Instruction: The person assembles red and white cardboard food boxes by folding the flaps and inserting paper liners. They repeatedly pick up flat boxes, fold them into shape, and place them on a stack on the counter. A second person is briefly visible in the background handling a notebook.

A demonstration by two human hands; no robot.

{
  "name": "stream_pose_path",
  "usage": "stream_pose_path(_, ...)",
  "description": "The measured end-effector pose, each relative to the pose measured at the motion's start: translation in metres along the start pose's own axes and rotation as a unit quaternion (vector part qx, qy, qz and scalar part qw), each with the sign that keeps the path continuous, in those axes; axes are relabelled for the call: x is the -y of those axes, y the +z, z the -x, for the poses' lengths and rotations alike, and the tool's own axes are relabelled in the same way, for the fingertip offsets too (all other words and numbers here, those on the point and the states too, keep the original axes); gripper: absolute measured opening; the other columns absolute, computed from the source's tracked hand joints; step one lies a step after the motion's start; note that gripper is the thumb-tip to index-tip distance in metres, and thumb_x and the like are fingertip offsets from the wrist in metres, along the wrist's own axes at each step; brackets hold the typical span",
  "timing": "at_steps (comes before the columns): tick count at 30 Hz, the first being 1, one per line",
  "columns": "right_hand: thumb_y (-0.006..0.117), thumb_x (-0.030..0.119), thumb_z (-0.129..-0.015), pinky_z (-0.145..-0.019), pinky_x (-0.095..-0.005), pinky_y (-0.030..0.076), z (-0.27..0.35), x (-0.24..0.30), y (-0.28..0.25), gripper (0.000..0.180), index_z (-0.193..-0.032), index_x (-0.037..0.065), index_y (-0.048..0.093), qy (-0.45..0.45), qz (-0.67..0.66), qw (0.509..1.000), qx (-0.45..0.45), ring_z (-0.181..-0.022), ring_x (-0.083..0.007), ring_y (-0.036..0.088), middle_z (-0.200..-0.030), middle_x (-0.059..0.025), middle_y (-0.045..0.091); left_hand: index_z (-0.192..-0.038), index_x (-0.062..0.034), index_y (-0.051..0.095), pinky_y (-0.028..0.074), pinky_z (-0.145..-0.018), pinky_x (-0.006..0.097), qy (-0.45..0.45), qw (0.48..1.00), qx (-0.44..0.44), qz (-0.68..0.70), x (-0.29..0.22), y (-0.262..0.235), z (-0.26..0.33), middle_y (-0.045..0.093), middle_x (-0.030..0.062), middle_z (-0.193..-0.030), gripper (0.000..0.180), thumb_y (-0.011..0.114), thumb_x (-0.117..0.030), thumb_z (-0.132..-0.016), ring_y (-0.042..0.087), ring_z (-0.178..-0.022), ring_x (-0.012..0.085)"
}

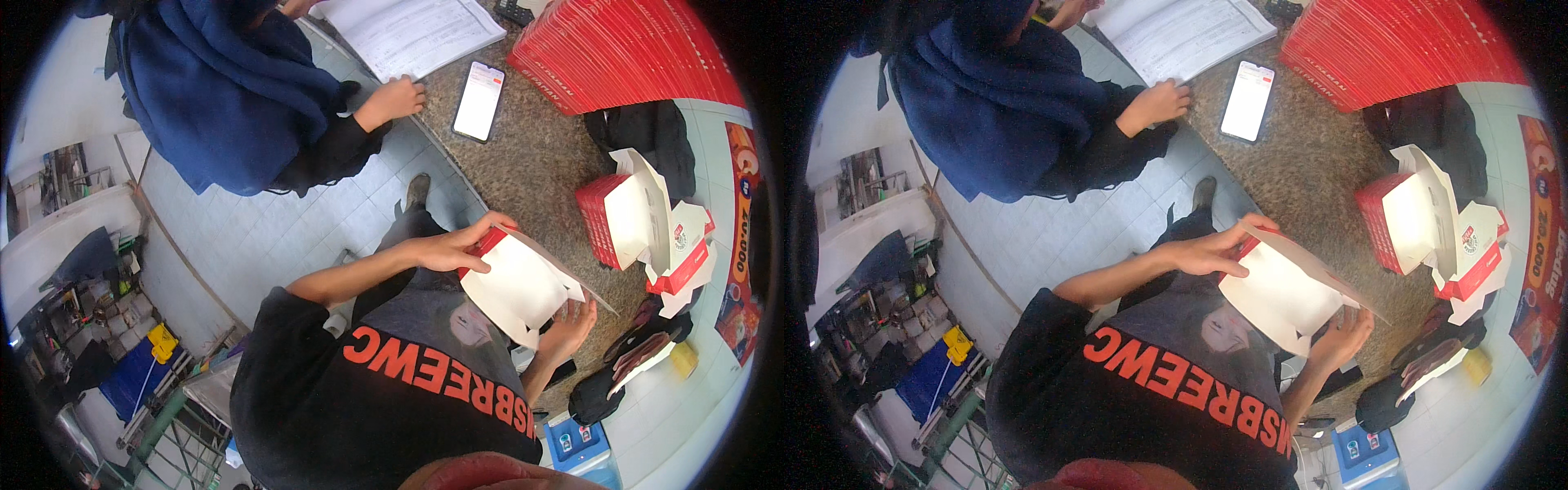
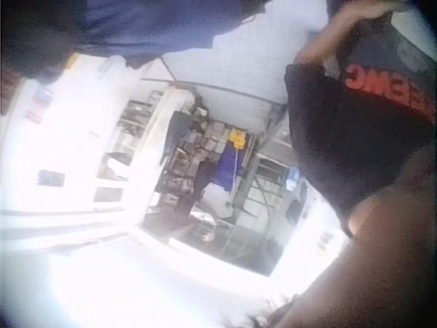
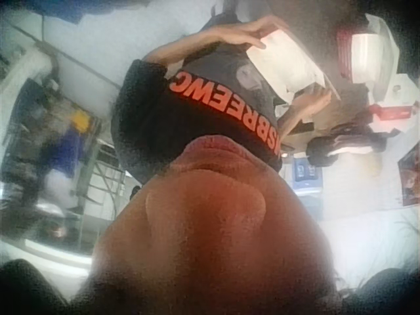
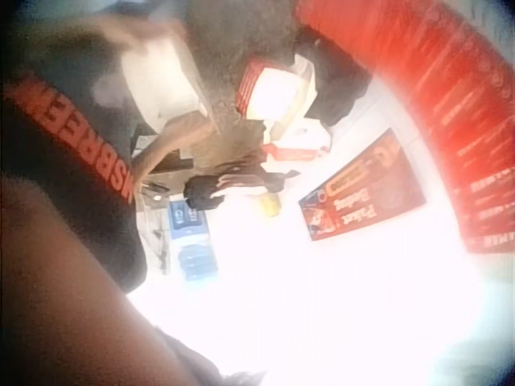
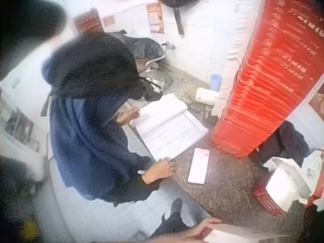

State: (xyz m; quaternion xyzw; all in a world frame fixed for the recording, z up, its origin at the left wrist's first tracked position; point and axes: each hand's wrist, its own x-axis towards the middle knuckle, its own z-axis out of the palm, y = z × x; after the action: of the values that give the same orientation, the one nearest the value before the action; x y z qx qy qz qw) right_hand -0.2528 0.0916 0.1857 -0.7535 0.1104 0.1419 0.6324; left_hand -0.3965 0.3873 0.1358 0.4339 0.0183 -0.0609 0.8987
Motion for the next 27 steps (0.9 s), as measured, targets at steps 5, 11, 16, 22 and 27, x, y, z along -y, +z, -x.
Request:
stream_pose_path(5,0.049,0.033,-0.108,-0.114,-0.0496,0.036,-0.005,-0.009,-0.021,0.054,-0.152,0.007,0.035,0.138,-0.218,0.961,0.101,-0.140,-0.0329,0.042,-0.149,-0.0168,0.044,-0.154,-0.0112,0.014,0.030,-0.117,0.040,-0.004,1.000,0.020,0.008,-0.006,-0.003,0.001,0.033,0.0120,-0.149,0.083,0.065,-0.007,-0.089,0.031,-0.144,0.0234)
stream_pose_path(11,0.054,0.008,-0.104,-0.105,-0.0372,0.046,0.009,-0.013,-0.011,0.053,-0.152,-0.001,0.034,0.055,-0.086,0.987,0.126,-0.126,-0.0237,0.056,-0.146,-0.0176,0.050,-0.151,-0.0084,0.018,0.032,-0.114,0.037,0.028,0.999,-0.004,-0.047,-0.001,-0.009,-0.001,0.037,0.0097,-0.143,0.061,0.055,-0.022,-0.104,0.035,-0.138,0.0199)
stream_pose_path(16,0.053,0.004,-0.103,-0.096,-0.0307,0.049,-0.002,-0.015,-0.012,0.055,-0.153,-0.004,0.032,0.005,0.079,0.988,0.134,-0.113,-0.0180,0.062,-0.139,-0.0156,0.055,-0.149,-0.0078,0.024,0.035,-0.111,0.034,0.032,0.994,-0.011,-0.103,-0.009,-0.010,-0.008,0.040,0.0088,-0.138,0.047,0.044,-0.026,-0.111,0.038,-0.133,0.0173)
stream_pose_path(22,0.053,0.006,-0.103,-0.092,-0.0278,0.049,-0.005,-0.013,-0.004,0.055,-0.153,-0.003,0.032,-0.042,0.071,0.992,0.098,-0.110,-0.0151,0.061,-0.136,-0.0142,0.056,-0.154,-0.0062,0.018,0.029,-0.117,0.040,0.029,0.996,0.012,-0.082,-0.009,-0.011,-0.009,0.034,0.0109,-0.150,0.062,0.049,-0.034,-0.108,0.029,-0.145,0.0224)
stream_pose_path(27,0.054,0.005,-0.098,-0.100,-0.0355,0.046,-0.005,0.029,-0.018,0.053,-0.149,0.002,0.039,-0.090,0.034,0.986,0.140,-0.121,-0.0216,0.058,-0.141,-0.0163,0.054,-0.158,-0.0108,0.014,0.028,-0.120,0.044,-0.111,0.988,-0.045,0.095,-0.019,-0.020,-0.010,0.032,0.0110,-0.157,0.068,0.052,-0.035,-0.107,0.028,-0.149,0.0229)
